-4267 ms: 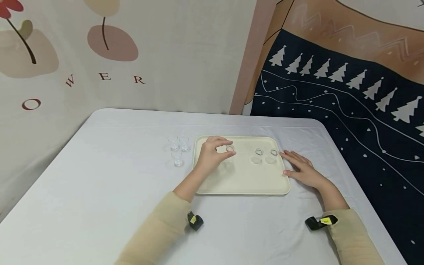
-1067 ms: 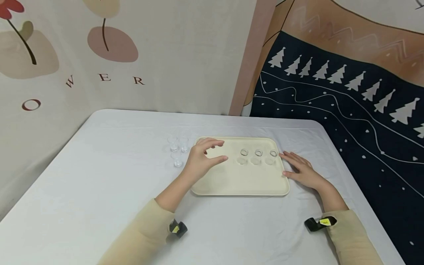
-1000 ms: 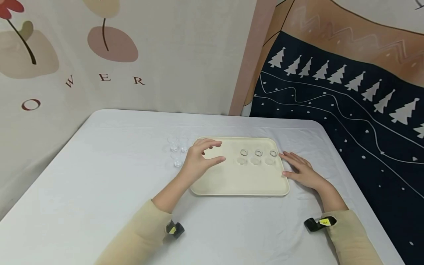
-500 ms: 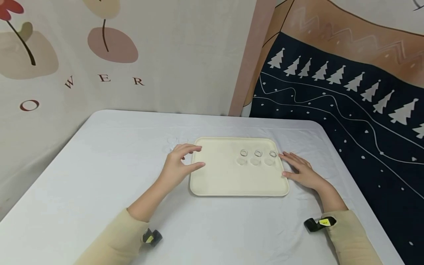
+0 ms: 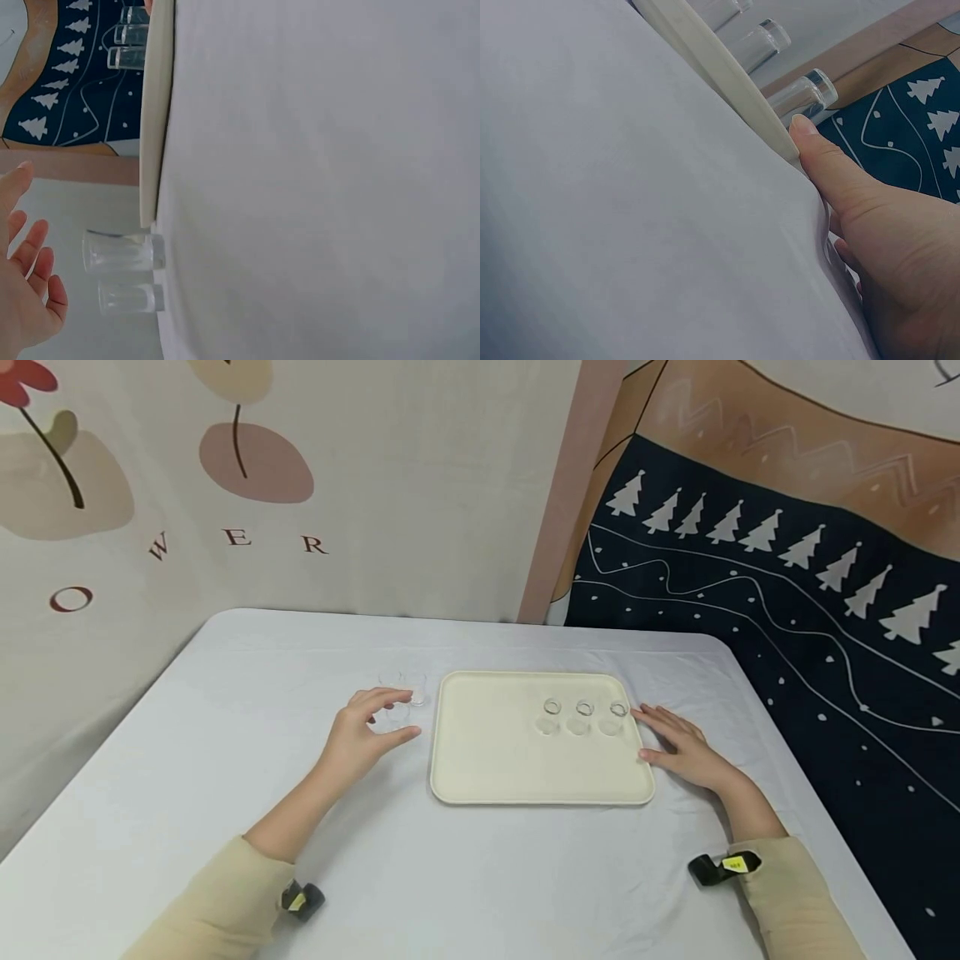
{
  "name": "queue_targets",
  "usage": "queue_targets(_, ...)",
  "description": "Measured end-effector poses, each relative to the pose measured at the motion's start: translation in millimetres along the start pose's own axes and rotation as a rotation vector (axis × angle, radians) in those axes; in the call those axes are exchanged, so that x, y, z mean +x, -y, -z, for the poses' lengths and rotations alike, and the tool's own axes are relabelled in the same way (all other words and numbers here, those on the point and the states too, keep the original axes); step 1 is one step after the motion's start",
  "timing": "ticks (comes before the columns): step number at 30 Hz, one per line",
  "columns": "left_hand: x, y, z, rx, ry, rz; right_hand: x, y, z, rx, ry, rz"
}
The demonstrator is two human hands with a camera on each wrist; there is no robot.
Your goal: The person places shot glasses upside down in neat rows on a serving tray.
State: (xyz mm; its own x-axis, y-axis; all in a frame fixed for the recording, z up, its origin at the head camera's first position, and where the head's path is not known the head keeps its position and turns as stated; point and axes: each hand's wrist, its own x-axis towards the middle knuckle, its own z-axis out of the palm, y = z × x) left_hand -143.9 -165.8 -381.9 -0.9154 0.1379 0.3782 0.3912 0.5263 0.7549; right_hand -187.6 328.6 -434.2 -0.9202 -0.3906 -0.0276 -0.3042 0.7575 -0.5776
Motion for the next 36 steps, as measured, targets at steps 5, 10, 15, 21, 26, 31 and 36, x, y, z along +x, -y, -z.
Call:
queue_targets(5, 0.1, 7.8, 5.1, 0.020, -0.001, 0.016, 0, 0, 0, 0.000, 0.002, 0.003)
queue_targets(10, 1.3, 14.3, 8.8, 0.024, 0.010, 0.050, -1, 1, 0, 0.005, 0.001, 0.002)
queue_targets(15, 2.4, 21.6, 10.2, 0.011, 0.029, 0.089, -1, 1, 0, 0.005, 0.002, 0.001)
queue_targets(21, 3.3, 30.1, 10.2, 0.001, 0.061, 0.126, -1, 1, 0, 0.009, 0.001, 0.002)
queue_targets(26, 3.3, 39.6, 8.5, -0.016, 0.078, 0.140, -1, 2, 1, 0.009, -0.003, 0.010)
queue_targets(31, 3.7, 49.4, 4.3, -0.021, 0.098, 0.160, -1, 1, 1, 0.020, -0.001, 0.014)
queue_targets(36, 4.5, 53.9, -0.3, -0.021, 0.117, 0.157, -1, 0, 0, 0.020, -0.002, 0.009)
